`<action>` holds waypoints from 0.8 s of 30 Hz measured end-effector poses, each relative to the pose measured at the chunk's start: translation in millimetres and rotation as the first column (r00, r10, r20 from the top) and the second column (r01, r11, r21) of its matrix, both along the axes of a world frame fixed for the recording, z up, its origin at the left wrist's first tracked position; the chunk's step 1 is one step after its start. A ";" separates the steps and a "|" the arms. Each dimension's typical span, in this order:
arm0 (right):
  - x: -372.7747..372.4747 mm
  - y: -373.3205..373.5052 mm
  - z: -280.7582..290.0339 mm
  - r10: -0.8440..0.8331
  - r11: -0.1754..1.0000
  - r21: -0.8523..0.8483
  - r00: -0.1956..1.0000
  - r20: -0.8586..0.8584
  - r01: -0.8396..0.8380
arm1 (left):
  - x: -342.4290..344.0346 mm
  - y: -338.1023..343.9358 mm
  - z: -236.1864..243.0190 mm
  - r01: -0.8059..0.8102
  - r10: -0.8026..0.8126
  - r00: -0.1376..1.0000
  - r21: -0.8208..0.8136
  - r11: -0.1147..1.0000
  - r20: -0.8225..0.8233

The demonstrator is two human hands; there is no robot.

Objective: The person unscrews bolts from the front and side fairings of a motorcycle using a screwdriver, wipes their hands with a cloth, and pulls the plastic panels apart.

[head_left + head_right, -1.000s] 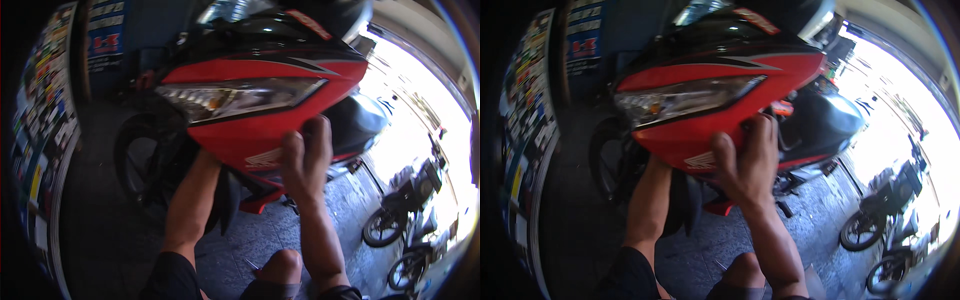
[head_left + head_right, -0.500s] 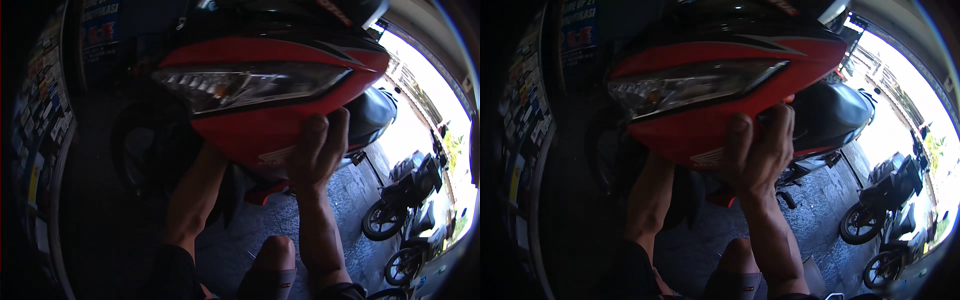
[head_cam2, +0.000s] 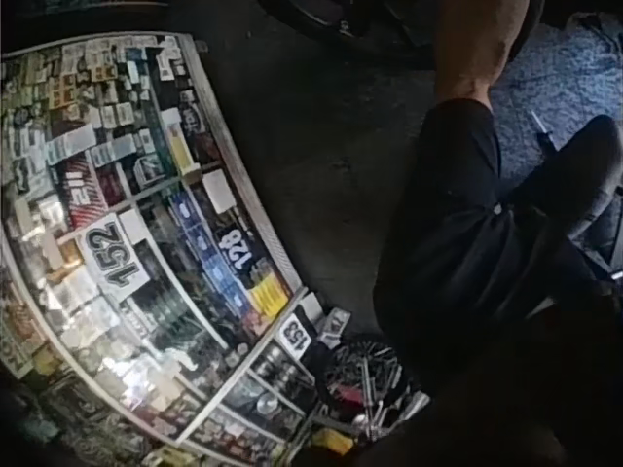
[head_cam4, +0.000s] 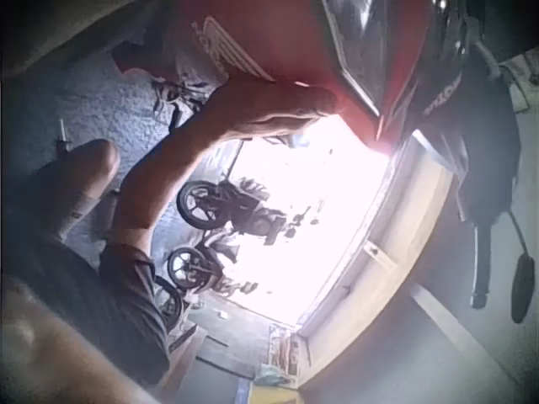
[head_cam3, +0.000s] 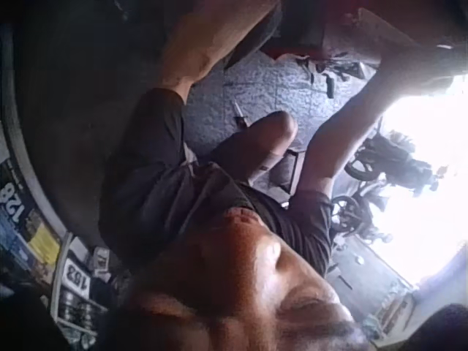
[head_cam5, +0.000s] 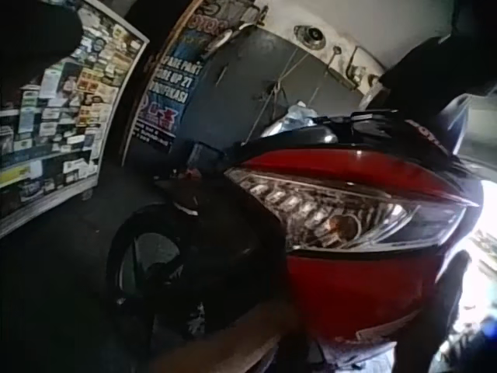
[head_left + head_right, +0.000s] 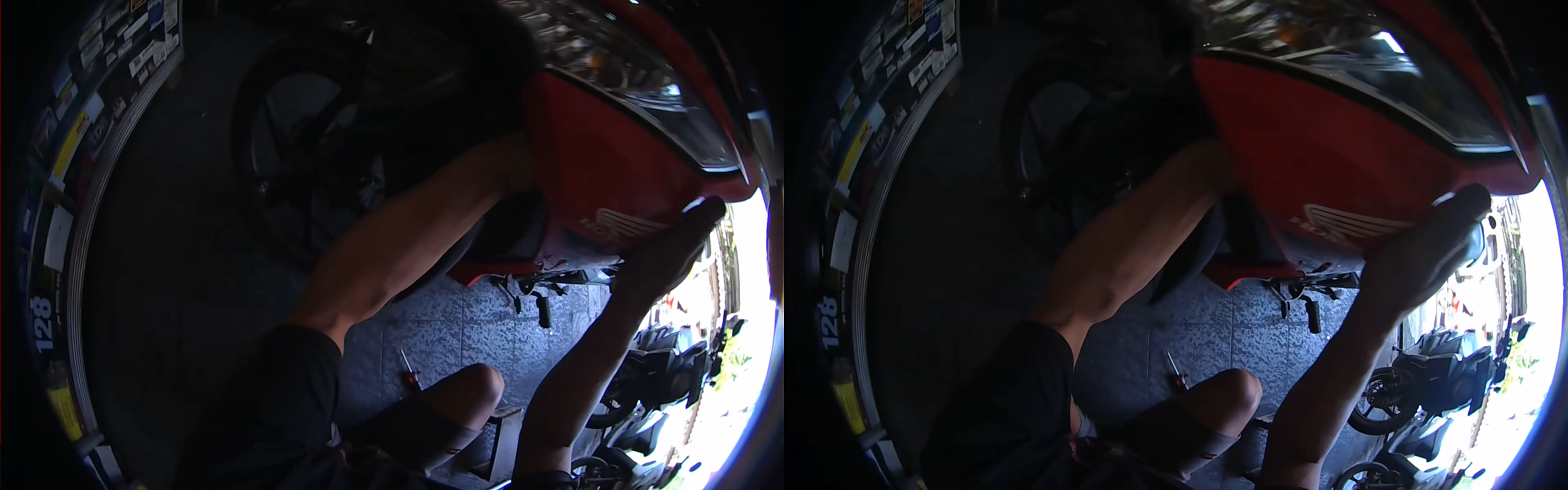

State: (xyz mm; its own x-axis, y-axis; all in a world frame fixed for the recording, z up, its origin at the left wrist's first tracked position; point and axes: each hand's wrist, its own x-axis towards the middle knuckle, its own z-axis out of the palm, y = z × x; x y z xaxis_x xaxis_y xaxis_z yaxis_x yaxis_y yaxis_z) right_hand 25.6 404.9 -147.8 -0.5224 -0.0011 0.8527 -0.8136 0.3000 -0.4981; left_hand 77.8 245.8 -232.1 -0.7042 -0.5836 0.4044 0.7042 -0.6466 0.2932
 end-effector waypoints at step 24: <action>62.5 294.6 -526.0 -0.438 0.326 0.806 0.677 0.592 -0.494 | 10.6 40.7 -0.7 -0.292 0.292 0.947 -0.025 0.956 0.133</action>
